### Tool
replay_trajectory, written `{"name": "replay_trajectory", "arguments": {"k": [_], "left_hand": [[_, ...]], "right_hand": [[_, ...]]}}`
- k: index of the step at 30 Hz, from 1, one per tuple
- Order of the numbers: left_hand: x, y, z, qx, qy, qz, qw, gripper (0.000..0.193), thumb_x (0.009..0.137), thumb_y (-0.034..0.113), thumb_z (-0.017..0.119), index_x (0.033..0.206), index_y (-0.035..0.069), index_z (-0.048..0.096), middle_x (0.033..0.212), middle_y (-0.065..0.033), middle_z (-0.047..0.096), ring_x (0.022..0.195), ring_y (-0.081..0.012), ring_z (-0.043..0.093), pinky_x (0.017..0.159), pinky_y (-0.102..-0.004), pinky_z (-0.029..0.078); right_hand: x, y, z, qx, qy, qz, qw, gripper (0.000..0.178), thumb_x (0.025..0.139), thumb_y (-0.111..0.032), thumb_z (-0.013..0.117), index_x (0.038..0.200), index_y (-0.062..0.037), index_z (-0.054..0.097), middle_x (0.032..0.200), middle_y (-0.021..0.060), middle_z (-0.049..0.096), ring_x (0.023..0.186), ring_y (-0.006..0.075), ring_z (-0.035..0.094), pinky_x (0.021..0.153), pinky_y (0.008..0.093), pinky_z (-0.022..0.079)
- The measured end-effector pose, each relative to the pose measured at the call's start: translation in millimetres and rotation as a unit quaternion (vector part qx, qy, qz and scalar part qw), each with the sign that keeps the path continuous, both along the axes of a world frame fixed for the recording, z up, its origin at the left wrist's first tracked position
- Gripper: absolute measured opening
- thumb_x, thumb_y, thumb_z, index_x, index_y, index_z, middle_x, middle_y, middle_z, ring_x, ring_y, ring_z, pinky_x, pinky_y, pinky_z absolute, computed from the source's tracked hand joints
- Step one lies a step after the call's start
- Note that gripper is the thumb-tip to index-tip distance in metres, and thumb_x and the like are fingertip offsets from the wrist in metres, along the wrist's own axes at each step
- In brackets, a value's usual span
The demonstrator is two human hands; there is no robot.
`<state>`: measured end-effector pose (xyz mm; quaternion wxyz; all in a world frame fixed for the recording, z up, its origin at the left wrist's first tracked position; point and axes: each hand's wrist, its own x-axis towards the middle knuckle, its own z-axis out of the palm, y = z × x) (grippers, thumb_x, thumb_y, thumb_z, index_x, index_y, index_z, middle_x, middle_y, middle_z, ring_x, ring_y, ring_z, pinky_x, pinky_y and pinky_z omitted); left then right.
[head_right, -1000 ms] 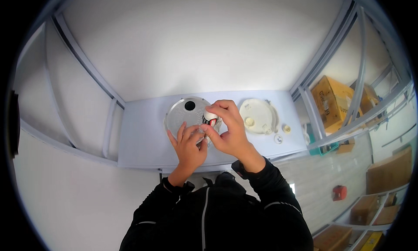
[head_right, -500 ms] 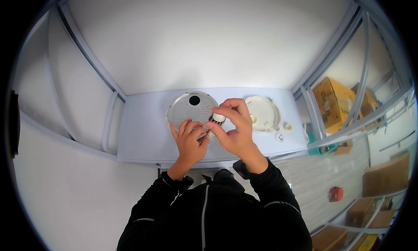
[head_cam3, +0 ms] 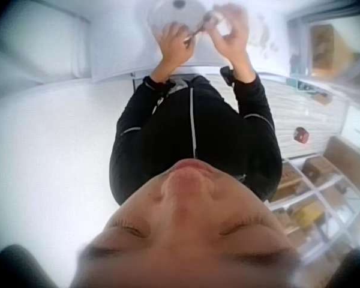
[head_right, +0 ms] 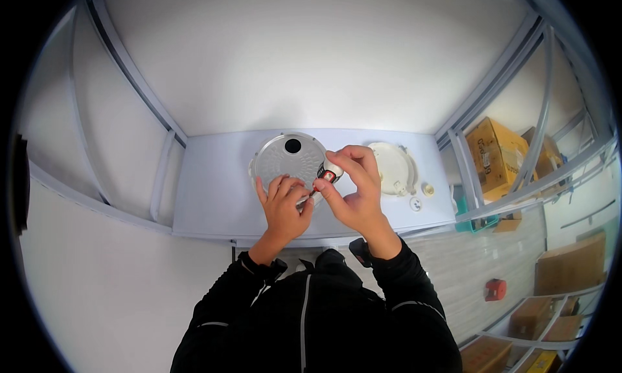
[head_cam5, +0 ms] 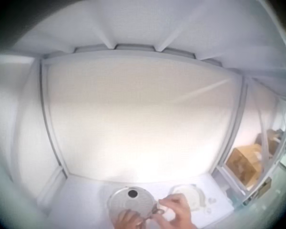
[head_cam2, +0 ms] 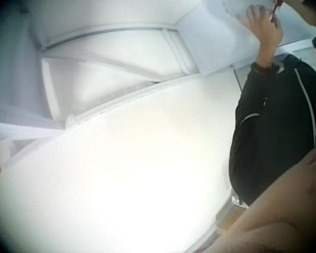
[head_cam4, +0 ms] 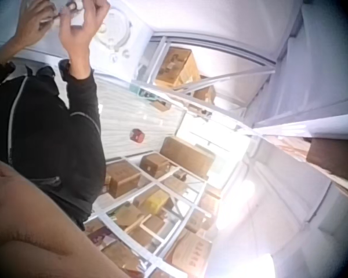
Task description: The person assembles a white appliance by inserting a small cylindrical component into a circular housing and securing it with a screwdriver. They then attach a circular cover plate, aligning it and fastening multiple screws around the perimeter.
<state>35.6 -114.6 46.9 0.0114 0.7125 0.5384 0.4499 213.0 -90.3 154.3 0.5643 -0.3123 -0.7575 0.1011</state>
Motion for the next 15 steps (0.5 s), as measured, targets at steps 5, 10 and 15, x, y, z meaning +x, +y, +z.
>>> {"name": "replay_trajectory", "arguments": {"k": [5, 10, 15], "left_hand": [[-4, 1, -1, 0.006, -0.005, -0.014, 1.0, 0.009, 0.078, 0.018, 0.079, 0.084, 0.017, 0.072, 0.111, 0.0039, 0.067, 0.125, -0.0276, 0.056, 0.123, -0.0702, 0.01], [-6, 4, -1, 0.003, -0.01, -0.022, 1.0, 0.009, 0.077, 0.018, 0.079, 0.083, 0.017, 0.072, 0.111, 0.0044, 0.067, 0.125, -0.0273, 0.056, 0.124, -0.0695, 0.008], [-5, 4, 0, -0.002, -0.007, -0.015, 1.0, 0.01, 0.077, 0.018, 0.079, 0.083, 0.017, 0.071, 0.11, 0.004, 0.066, 0.125, -0.027, 0.056, 0.124, -0.0693, 0.007]], "right_hand": [[2, 0, -9, -0.012, 0.022, 0.027, 0.999, 0.047, 0.086, -0.005, 0.081, 0.131, 0.0026, 0.068, 0.127, 0.0223, 0.067, 0.111, 0.0346, 0.068, 0.096, 0.0396, 0.054], [4, 1, -4, -0.02, 0.025, 0.047, 0.998, 0.048, 0.088, -0.004, 0.077, 0.135, 0.0031, 0.065, 0.131, 0.0237, 0.067, 0.114, 0.0364, 0.069, 0.1, 0.0406, 0.054], [5, 1, 8, 0.006, -0.004, 0.031, 0.999, 0.048, 0.088, -0.005, 0.077, 0.134, 0.0015, 0.065, 0.133, 0.0235, 0.067, 0.115, 0.0367, 0.069, 0.101, 0.0416, 0.053]]}}
